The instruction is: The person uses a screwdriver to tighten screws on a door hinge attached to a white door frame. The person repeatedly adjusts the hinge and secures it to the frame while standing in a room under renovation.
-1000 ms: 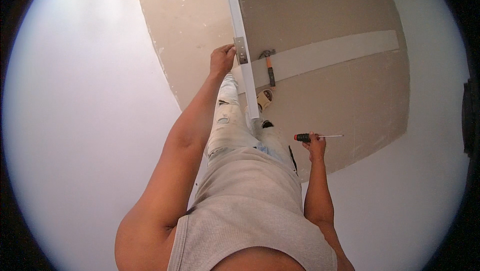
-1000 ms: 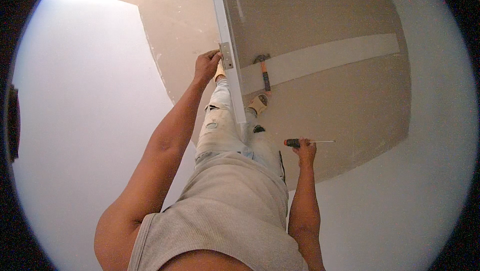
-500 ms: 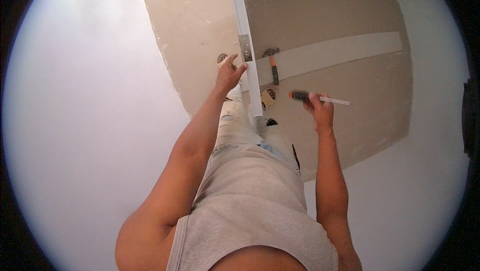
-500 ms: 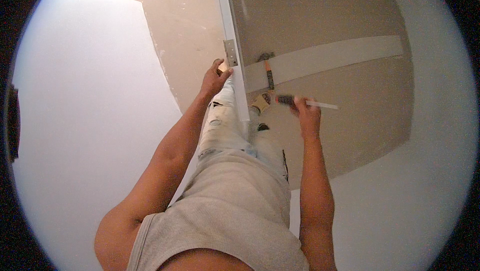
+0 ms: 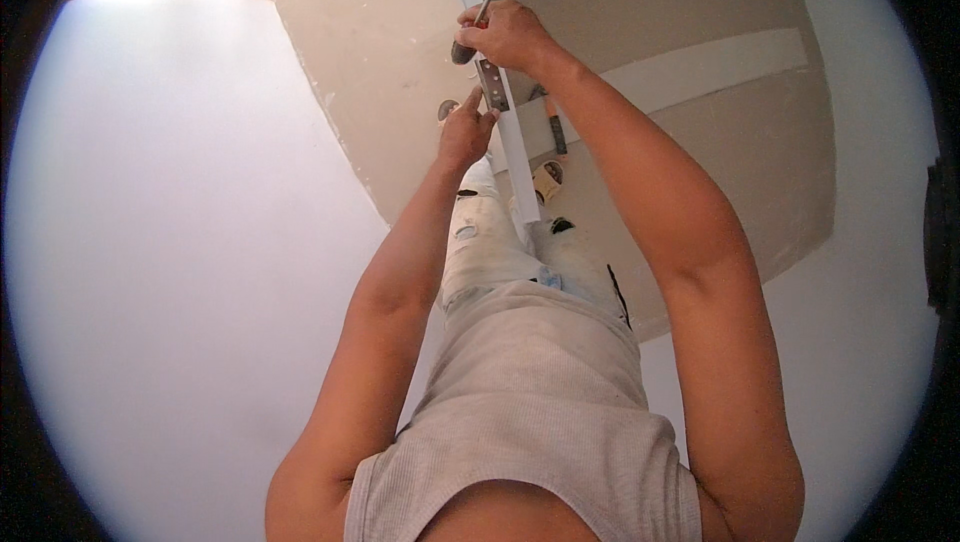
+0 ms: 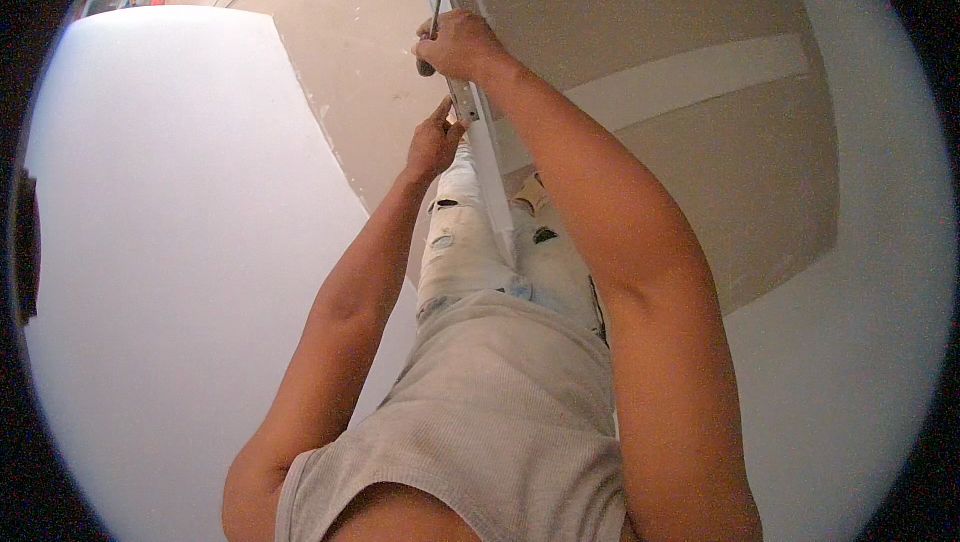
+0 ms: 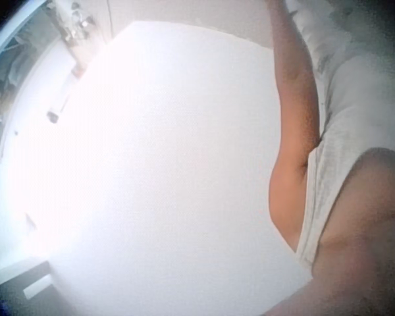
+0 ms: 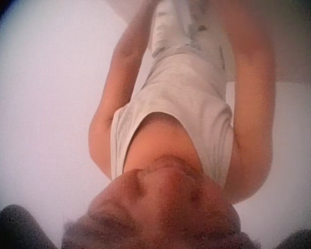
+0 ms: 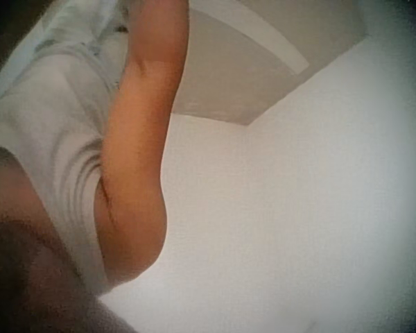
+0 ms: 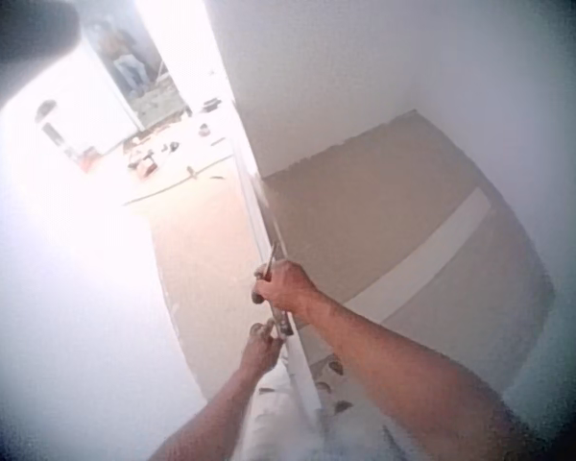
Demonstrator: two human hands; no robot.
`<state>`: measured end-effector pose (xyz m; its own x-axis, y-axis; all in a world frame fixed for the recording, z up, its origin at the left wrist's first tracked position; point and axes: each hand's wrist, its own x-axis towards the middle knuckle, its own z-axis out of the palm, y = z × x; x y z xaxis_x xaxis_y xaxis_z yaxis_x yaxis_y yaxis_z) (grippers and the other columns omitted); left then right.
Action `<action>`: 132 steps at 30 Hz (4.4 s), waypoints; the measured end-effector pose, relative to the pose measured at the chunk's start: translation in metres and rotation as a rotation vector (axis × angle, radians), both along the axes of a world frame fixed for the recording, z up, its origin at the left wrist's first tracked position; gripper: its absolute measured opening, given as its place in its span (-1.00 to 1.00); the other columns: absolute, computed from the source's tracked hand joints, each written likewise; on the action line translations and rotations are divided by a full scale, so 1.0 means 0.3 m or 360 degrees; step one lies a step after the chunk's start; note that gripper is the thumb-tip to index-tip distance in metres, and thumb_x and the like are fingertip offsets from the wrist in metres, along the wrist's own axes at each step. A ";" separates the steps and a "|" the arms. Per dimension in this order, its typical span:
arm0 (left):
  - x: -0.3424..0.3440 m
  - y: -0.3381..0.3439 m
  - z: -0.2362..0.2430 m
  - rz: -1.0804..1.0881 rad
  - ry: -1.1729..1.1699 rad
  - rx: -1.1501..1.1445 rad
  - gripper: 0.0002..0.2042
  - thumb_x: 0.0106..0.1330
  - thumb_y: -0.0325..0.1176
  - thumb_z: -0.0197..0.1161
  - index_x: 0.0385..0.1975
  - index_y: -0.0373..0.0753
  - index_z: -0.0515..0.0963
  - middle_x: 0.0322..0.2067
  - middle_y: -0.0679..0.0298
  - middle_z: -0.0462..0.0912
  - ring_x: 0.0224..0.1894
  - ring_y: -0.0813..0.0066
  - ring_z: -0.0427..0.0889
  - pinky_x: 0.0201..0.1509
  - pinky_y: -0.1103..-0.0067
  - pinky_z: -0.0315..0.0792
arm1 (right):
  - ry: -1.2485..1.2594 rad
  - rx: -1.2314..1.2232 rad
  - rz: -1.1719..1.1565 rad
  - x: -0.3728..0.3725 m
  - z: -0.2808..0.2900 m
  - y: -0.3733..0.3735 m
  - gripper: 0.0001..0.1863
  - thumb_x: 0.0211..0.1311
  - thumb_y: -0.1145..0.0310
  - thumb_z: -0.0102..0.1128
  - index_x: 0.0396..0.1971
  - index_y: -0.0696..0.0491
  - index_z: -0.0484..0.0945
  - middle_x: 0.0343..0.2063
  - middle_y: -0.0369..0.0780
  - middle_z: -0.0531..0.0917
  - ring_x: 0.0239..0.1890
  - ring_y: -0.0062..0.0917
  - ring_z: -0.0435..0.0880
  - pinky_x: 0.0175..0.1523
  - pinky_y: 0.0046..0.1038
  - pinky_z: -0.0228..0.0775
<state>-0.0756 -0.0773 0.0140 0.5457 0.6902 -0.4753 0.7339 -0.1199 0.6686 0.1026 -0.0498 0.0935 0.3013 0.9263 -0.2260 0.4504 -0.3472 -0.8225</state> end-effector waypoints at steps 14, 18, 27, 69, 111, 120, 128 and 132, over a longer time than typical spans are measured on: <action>0.006 -0.031 0.027 -0.0024 0.0017 0.0036 -0.43 0.26 -0.23 0.15 0.25 -0.28 0.23 -0.44 -0.07 0.62 -0.31 0.01 0.63 -0.18 0.28 0.44 | -0.0247 -0.0182 0.0242 -0.053 -0.054 0.028 -0.67 0.10 0.10 0.08 -0.31 -0.01 0.69 -0.30 -0.10 0.68 -0.23 -0.24 0.66 -0.03 -0.29 0.47; -0.003 -0.041 0.024 -0.0014 0.0044 0.0039 -0.44 0.26 -0.23 0.15 0.24 -0.29 0.23 -0.42 -0.07 0.63 -0.30 0.02 0.63 -0.18 0.28 0.43 | 0.0022 -0.0233 0.0091 -0.055 -0.023 -0.003 -0.70 0.08 0.12 0.10 -0.39 -0.03 0.70 -0.36 -0.13 0.69 -0.25 -0.25 0.66 -0.07 -0.28 0.46; 0.019 -0.025 0.046 -0.0031 0.0127 -0.0003 -0.43 0.26 -0.23 0.14 0.25 -0.29 0.22 -0.43 -0.06 0.62 -0.27 0.02 0.62 -0.17 0.26 0.43 | 0.0260 -0.0139 -0.0088 -0.020 -0.064 -0.019 -0.74 0.11 0.24 0.15 -0.28 0.05 0.68 -0.44 -0.22 0.70 -0.41 -0.54 0.65 -0.26 -0.43 0.50; -0.106 -0.283 0.264 0.0332 -0.0551 -0.1701 -0.64 0.36 -0.27 0.12 0.01 -0.41 0.38 -0.16 0.14 0.56 -0.13 0.36 0.59 0.02 0.47 0.51 | 0.1151 -0.0699 -0.0727 -0.079 0.237 -1.070 -0.52 0.21 0.21 0.19 0.05 0.15 0.37 -0.23 -0.13 0.57 -0.29 -0.52 0.54 -0.26 -0.48 0.43; 0.279 0.280 0.080 0.0928 -0.0150 -0.2757 -0.84 0.37 -0.26 0.13 -0.24 -0.21 0.50 -0.47 0.40 0.48 -0.45 0.63 0.47 -0.34 0.71 0.48 | 0.0599 -0.0997 -0.1000 0.031 0.424 -0.378 -0.65 0.09 0.42 0.21 -0.09 0.14 0.46 -0.20 -0.09 0.57 -0.19 -0.33 0.58 -0.05 -0.34 0.40; 0.229 0.242 0.099 0.1421 -0.0287 -0.2693 -0.79 0.45 -0.24 -0.05 -0.14 -0.21 0.43 -0.59 0.49 0.29 -0.63 0.72 0.18 -0.62 0.74 0.11 | -0.0049 -0.0963 -0.0694 -0.116 0.459 -0.191 -0.54 0.00 0.49 0.23 -0.03 0.14 0.37 -0.15 -0.03 0.48 -0.07 -0.15 0.51 0.04 -0.23 0.34; 0.188 0.235 0.062 0.1465 -0.0346 -0.2755 -0.80 0.46 -0.26 -0.08 -0.12 -0.19 0.44 -0.62 0.51 0.26 -0.66 0.70 0.14 -0.63 0.73 0.10 | -0.0149 -0.0834 -0.0617 -0.171 0.431 -0.150 -0.55 0.01 0.49 0.23 -0.04 0.13 0.36 -0.16 -0.03 0.48 -0.09 -0.14 0.52 0.00 -0.21 0.36; 0.173 0.242 0.072 0.1506 -0.0369 -0.2778 -0.81 0.46 -0.26 -0.07 -0.16 -0.18 0.45 -0.63 0.51 0.27 -0.66 0.72 0.14 -0.64 0.74 0.11 | -0.0215 -0.0811 -0.0673 -0.193 0.435 -0.116 -0.59 -0.04 0.54 0.20 -0.10 0.16 0.41 -0.23 -0.05 0.51 -0.16 -0.20 0.54 0.00 -0.25 0.35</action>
<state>-0.0236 -0.0046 0.0355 0.4924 -0.3009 -0.8167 0.0601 0.9479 -0.3130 0.0447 -0.0846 0.2240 0.6708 0.5100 -0.5385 0.2776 -0.8459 -0.4554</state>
